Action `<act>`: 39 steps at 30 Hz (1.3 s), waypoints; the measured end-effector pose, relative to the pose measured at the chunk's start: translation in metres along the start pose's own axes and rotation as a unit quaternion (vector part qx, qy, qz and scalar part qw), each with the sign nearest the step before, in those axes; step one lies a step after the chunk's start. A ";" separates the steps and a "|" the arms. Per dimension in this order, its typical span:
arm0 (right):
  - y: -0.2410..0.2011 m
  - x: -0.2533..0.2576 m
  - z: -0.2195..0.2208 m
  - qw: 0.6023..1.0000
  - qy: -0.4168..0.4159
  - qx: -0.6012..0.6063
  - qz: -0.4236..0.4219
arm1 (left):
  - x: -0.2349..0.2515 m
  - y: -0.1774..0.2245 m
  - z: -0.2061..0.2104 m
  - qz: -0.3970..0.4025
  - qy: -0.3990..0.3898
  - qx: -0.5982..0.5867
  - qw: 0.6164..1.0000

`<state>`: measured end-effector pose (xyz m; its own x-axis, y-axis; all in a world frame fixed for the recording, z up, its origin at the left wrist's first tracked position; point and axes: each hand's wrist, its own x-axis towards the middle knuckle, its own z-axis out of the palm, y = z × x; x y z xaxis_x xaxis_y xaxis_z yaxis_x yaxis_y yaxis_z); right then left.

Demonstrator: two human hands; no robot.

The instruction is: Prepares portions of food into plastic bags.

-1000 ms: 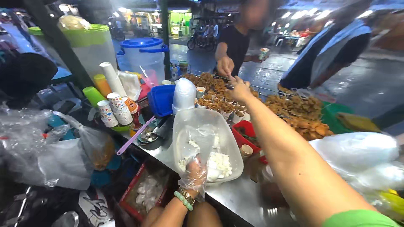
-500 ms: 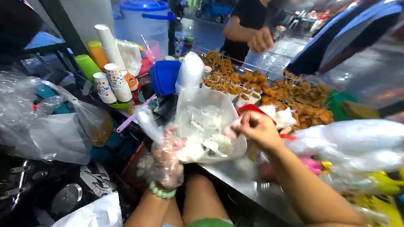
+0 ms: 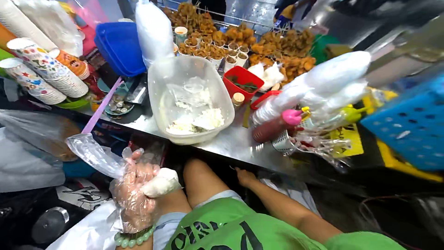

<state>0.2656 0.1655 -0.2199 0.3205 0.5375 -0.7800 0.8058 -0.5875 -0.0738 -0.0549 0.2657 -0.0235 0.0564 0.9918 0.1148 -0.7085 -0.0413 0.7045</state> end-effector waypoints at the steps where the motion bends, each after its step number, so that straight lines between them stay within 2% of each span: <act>1: -0.001 0.003 -0.002 1.000 -0.004 -0.003 0.000 | -0.004 0.004 0.000 0.003 -0.008 0.007 1.000; 5: 0.004 0.000 -0.001 0.998 -0.040 -0.038 -0.022 | -0.014 0.022 -0.003 0.005 -0.006 0.022 1.000; 9: 0.008 -0.033 0.019 0.987 -0.112 -0.094 -0.060 | -0.017 0.027 -0.006 0.005 0.024 0.052 0.998; 11: 0.005 -0.048 0.021 0.984 -0.122 -0.114 -0.066 | -0.016 0.025 -0.006 -0.003 0.029 0.049 0.998; 13: 0.006 -0.060 0.006 0.989 -0.083 -0.053 -0.108 | -0.016 0.020 -0.004 -0.011 0.029 0.052 0.998; 16: 0.009 -0.066 -0.026 0.963 0.001 0.200 -0.182 | -0.016 0.011 0.000 -0.021 0.018 0.070 0.997; 18: 0.003 -0.061 -0.037 0.904 -0.001 0.403 -0.142 | -0.016 0.005 0.005 -0.026 0.020 0.074 0.997; 20: -0.005 -0.052 -0.036 0.792 -0.009 0.607 -0.068 | -0.017 0.000 0.004 -0.026 0.003 0.075 0.997; 22: -0.013 -0.049 -0.030 0.688 0.039 0.724 -0.013 | -0.016 -0.003 -0.011 -0.012 -0.042 0.085 0.995; 23: -0.015 -0.053 -0.027 0.663 0.061 0.746 0.004 | -0.016 -0.002 -0.020 -0.010 -0.057 0.086 0.995; 25: -0.011 -0.068 -0.020 0.664 0.037 0.746 0.019 | -0.018 0.001 -0.024 -0.007 -0.044 0.092 0.995; 27: -0.007 -0.081 -0.007 0.666 -0.062 0.742 0.037 | -0.020 0.006 -0.007 -0.019 0.001 0.096 0.995; 28: -0.004 -0.080 0.002 0.649 -0.114 0.750 0.052 | -0.021 0.006 -0.002 -0.030 0.012 0.089 0.996; 30: -0.002 -0.070 0.018 0.585 -0.141 0.795 0.081 | -0.019 0.001 0.005 -0.050 0.026 0.080 0.995; 33: -0.008 -0.050 0.005 0.433 -0.065 0.893 0.098 | -0.020 -0.007 0.013 -0.083 0.004 0.087 0.993; 34: -0.010 -0.046 -0.003 0.398 -0.049 0.911 0.101 | -0.022 -0.007 0.018 -0.095 -0.001 0.106 0.990; 35: -0.011 -0.041 -0.006 0.386 -0.037 0.917 0.095 | -0.024 -0.007 0.020 -0.104 -0.008 0.135 0.985; 36: -0.009 -0.035 -0.005 0.399 -0.029 0.913 0.077 | -0.026 -0.006 0.022 -0.113 -0.022 0.172 0.978; 37: -0.006 -0.029 -0.001 0.438 -0.022 0.897 0.046 | -0.028 -0.006 0.020 -0.117 -0.045 0.216 0.968; 39: 0.002 -0.021 0.005 0.565 -0.037 0.823 -0.056 | -0.033 -0.007 0.016 -0.114 -0.091 0.321 0.936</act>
<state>0.2581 0.1499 -0.2069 0.2420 0.6357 -0.7330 -0.7540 -0.3523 -0.5544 -0.0406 0.2318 -0.0213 0.3149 0.9491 -0.0124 -0.0987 0.0457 0.9941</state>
